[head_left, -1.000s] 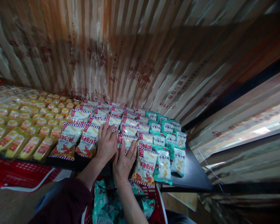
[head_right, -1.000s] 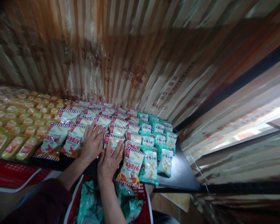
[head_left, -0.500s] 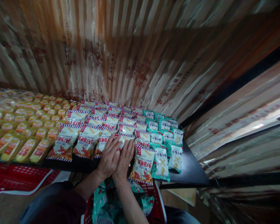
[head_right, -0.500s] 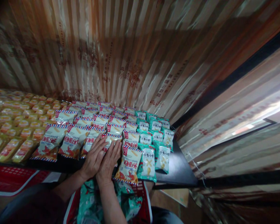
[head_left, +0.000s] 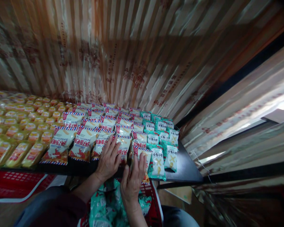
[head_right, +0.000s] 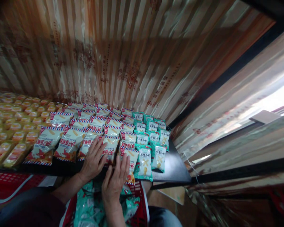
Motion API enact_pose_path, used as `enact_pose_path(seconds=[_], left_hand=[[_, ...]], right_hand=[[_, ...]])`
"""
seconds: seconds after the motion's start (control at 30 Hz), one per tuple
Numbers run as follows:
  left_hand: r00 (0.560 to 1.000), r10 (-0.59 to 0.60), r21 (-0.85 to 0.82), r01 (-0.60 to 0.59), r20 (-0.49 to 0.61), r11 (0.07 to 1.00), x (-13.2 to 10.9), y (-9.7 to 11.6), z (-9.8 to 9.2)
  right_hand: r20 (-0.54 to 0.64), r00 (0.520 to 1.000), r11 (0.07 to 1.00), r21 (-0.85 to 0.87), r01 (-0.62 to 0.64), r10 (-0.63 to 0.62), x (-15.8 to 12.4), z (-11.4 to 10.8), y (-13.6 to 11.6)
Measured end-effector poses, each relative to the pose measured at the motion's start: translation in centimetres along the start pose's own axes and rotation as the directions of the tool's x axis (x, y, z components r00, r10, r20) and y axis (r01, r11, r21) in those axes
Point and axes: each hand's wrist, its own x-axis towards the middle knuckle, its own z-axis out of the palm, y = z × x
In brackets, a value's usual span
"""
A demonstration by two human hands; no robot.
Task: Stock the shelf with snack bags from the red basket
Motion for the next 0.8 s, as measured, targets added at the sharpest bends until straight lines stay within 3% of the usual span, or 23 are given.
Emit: enact_pose_path(seconds=[0.23, 0.47, 0.8], left_hand=[[0.999, 0.024, 0.063, -0.022, -0.026, 0.998, 0.1, 1.0, 0.2], [0.999, 0.038, 0.052, -0.037, -0.014, 0.998, 0.1, 1.1, 0.7], [0.999, 0.035, 0.043, -0.035, -0.006, 0.998, 0.4, 1.0, 0.6]], right_hand=[[0.037, 0.99, 0.979, -0.155, -0.129, 0.136, -1.7, -2.6, 3.7], [0.084, 0.985, 0.98, -0.148, -0.135, 0.148, -3.1, -1.4, 4.0], [0.072, 0.989, 0.984, -0.132, -0.121, 0.131, -2.8, -0.5, 3.9]])
